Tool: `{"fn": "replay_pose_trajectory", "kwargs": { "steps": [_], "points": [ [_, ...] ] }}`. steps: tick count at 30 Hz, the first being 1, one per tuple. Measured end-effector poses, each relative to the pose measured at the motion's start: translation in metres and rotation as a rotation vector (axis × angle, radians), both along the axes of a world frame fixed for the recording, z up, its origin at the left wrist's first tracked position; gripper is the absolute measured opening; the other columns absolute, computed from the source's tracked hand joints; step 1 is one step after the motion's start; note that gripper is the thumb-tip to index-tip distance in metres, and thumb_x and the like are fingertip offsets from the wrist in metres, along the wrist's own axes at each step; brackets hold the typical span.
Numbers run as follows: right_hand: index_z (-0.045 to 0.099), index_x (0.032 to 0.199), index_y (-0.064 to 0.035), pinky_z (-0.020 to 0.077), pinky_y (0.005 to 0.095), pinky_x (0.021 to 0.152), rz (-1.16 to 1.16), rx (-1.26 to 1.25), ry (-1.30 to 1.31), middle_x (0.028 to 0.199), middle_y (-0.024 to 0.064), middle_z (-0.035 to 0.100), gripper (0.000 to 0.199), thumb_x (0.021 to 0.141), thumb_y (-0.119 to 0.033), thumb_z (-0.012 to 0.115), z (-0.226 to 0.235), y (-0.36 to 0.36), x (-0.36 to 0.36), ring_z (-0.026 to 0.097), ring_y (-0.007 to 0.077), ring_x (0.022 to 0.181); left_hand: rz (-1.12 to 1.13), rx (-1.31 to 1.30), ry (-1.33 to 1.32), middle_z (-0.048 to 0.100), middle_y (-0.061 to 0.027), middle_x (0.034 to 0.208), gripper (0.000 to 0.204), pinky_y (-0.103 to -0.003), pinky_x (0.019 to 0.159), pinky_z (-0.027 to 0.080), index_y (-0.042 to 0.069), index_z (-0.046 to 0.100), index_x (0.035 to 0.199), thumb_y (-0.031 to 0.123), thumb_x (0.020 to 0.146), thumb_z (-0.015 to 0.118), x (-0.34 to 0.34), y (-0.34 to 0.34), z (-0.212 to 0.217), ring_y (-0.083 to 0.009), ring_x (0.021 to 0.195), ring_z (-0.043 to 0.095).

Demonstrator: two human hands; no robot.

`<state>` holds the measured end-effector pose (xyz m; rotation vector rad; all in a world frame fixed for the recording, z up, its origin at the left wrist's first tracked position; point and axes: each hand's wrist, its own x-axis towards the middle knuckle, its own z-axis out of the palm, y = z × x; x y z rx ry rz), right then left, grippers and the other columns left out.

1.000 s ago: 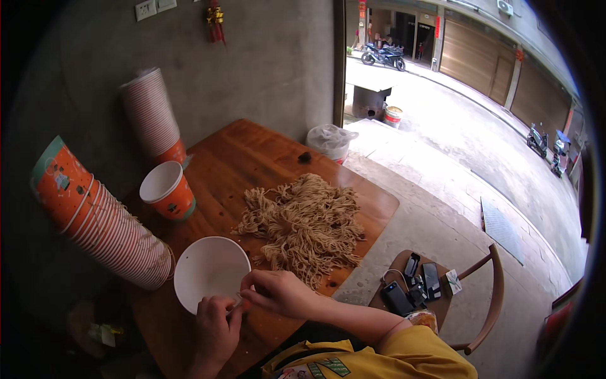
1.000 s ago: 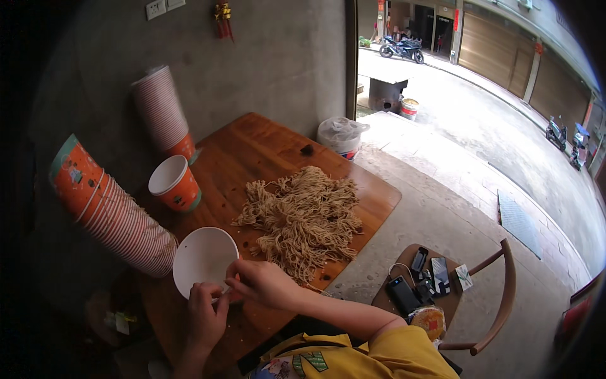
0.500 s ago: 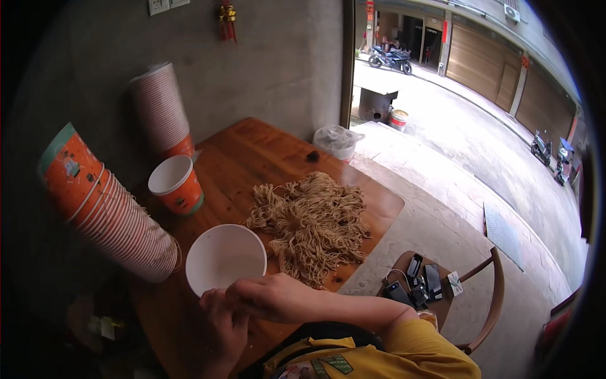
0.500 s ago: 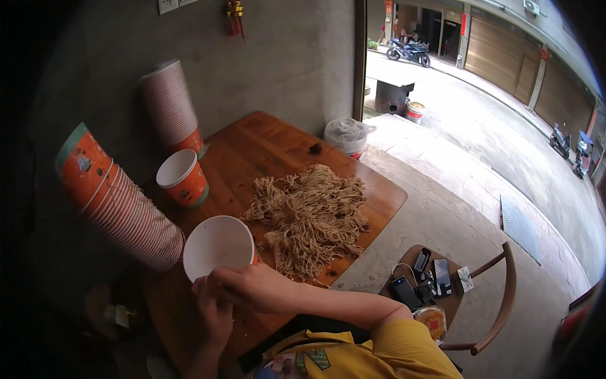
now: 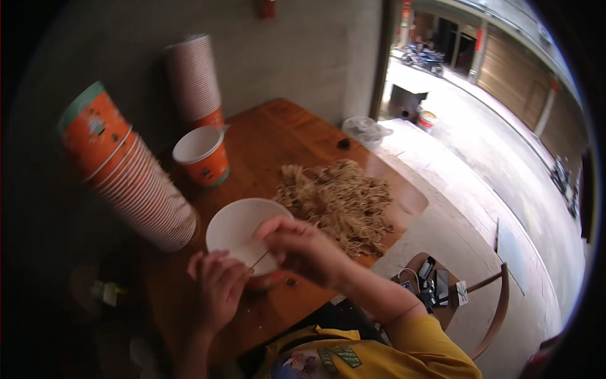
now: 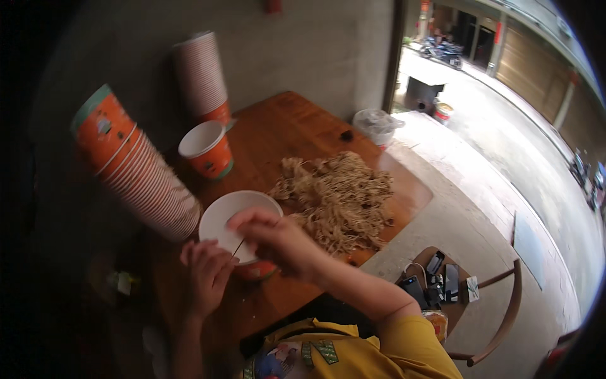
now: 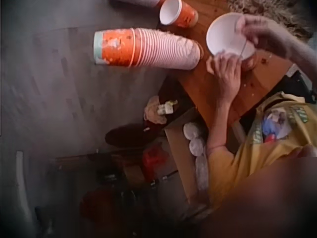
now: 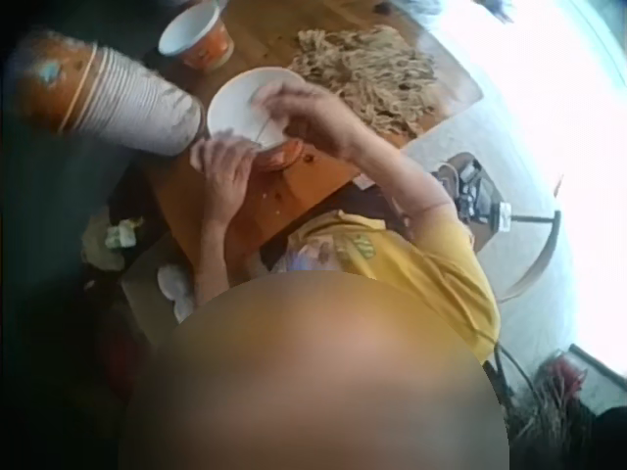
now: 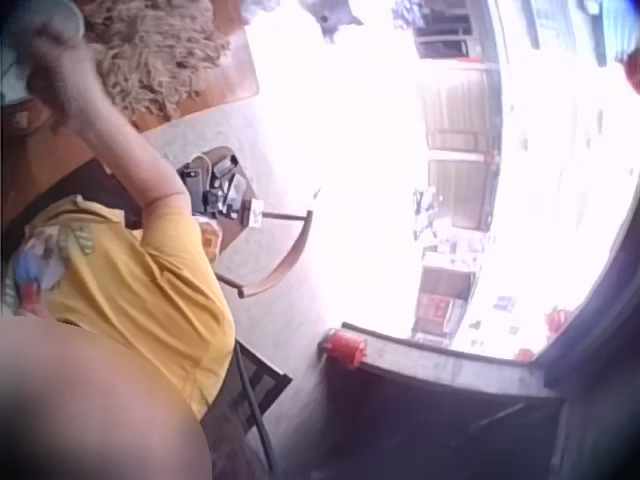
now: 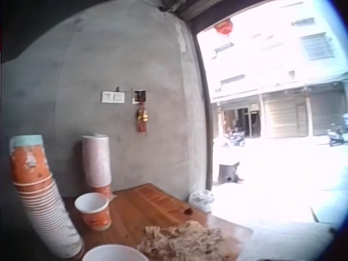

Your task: Manually sorting and packaging shredded ginger into paper cups.

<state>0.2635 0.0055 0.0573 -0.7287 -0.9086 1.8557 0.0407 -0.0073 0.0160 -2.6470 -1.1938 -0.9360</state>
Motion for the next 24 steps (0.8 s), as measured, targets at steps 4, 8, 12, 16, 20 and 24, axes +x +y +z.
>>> {"fn": "replay_pose_trajectory", "kwargs": {
  "steps": [4,8,12,16,20,24],
  "points": [
    [0.056,0.121,-0.0078,0.0355,0.0142,0.046,0.088,-0.041,0.376,0.077,-0.0051,0.053,0.028,0.094,-0.016,0.053,-0.015,0.029,0.031,0.048,0.0031,0.059,-0.092,-0.108,-0.047,0.057,-0.005,0.119,0.014,-0.045,0.105,0.039,0.008,0.062,0.093,0.0,0.082,0.065,-0.027,0.019,0.008,-0.0316,0.129,0.043],
    [0.053,0.127,-0.0076,0.0593,0.026,0.068,0.016,0.108,0.63,0.111,0.0046,0.067,0.029,0.098,-0.011,0.05,-0.015,0.037,0.058,0.068,0.0184,0.092,-0.069,-0.214,-0.134,0.053,-0.0119,0.13,0.016,-0.046,0.106,0.042,0.002,0.055,0.086,-0.014,0.084,0.053,-0.061,0.038,-0.003,-0.0378,0.138,0.037],
    [0.052,0.128,-0.0065,0.0596,0.0267,0.066,-0.053,0.232,0.564,0.113,0.0067,0.067,0.031,0.098,-0.011,0.053,-0.017,0.045,0.066,0.069,0.0192,0.091,-0.03,-0.185,-0.153,0.053,-0.0146,0.133,0.019,-0.044,0.106,0.041,0.002,0.054,0.085,-0.016,0.084,0.047,-0.088,0.052,-0.012,-0.0373,0.137,0.039],
    [0.063,0.114,-0.0051,0.0458,0.015,0.057,-0.31,0.38,0.153,0.089,-0.0018,0.062,0.023,0.098,-0.021,0.057,-0.025,0.042,0.076,0.06,0.0095,0.068,0.048,-0.164,-0.207,0.055,-0.015,0.13,0.021,-0.039,0.103,0.043,0.001,0.057,0.09,-0.016,0.083,0.048,-0.083,0.055,-0.004,-0.0344,0.129,0.048],
    [0.064,0.102,-0.0026,0.0434,0.0229,0.077,-0.506,0.722,-0.248,0.097,0.0018,0.054,0.025,0.1,-0.025,0.053,-0.016,0.039,0.057,0.054,0.0098,0.083,0.106,-0.128,-0.365,0.059,-0.0134,0.109,0.02,-0.035,0.085,0.05,0.001,0.057,0.102,-0.007,0.083,0.056,-0.021,0.022,0.014,-0.0265,0.097,0.062],
    [0.055,0.102,-0.0029,0.0467,0.0325,0.088,-0.354,0.645,0.304,0.105,0.0087,0.057,0.025,0.104,-0.025,0.044,0.01,0.038,0.028,0.058,0.015,0.092,-0.005,-0.364,-0.227,0.061,-0.0173,0.097,0.025,-0.043,0.075,0.052,0.004,0.051,0.107,0.011,0.087,0.065,0.049,0.02,0.004,-0.0355,0.091,0.063]
  ]
}}
